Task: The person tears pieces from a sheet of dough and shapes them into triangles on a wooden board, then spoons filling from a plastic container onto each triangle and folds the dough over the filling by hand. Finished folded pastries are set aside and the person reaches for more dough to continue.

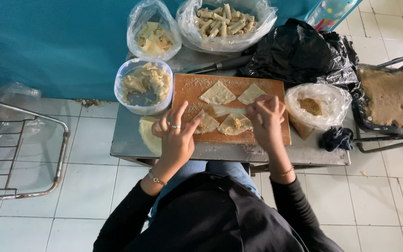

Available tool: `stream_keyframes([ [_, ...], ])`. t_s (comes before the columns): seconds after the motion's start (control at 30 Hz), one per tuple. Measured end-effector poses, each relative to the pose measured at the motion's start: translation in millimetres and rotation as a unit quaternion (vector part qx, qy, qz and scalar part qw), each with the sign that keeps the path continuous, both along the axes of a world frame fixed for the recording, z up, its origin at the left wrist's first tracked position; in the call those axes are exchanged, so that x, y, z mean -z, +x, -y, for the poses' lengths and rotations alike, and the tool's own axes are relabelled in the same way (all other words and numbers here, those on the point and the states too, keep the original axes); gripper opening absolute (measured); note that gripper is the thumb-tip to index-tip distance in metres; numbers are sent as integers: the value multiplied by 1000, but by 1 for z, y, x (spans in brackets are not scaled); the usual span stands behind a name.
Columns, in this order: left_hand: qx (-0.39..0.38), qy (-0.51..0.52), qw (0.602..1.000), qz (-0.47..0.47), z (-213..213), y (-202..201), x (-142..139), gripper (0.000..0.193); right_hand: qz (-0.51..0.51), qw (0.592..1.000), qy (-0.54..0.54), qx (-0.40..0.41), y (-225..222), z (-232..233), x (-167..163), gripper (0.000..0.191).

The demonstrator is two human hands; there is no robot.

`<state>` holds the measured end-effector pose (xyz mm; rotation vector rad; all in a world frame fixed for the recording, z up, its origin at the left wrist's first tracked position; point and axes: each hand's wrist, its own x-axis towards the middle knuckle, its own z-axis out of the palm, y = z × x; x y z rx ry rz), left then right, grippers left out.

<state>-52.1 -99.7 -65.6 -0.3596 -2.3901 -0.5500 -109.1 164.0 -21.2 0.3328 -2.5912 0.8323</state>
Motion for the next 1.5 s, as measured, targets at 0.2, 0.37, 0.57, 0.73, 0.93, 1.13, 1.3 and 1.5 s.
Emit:
stream_keyframes([
  [0.2,29,-14,999,27,-15,-38,-27,53,-50,998,-7,-34,-36,-19,-29,11],
  [0.37,17,-76,994,73,-30,-73,-36,59,-77,993,31,-86,-60,-16,-41,8],
  [0.57,28,-64,996,55,-41,-97,-30,48,-47,992,11,-115,-63,-14,-51,7],
  [0.73,12,-104,993,58,-43,-98,-30,51,-60,989,13,-136,-66,-13,-57,5],
  [0.93,15,-102,994,34,-42,-96,-31,54,-66,987,20,-145,-68,-11,-63,7],
  [1.13,9,-103,994,43,-42,-96,-28,50,-54,989,25,-135,-68,-8,-67,8],
  [1.3,4,-99,993,66,-43,-97,-29,49,-51,990,25,-126,-70,-9,-65,9],
  [1.5,21,-91,995,37,-47,-90,-36,45,-57,996,40,-57,-69,-32,-62,11],
])
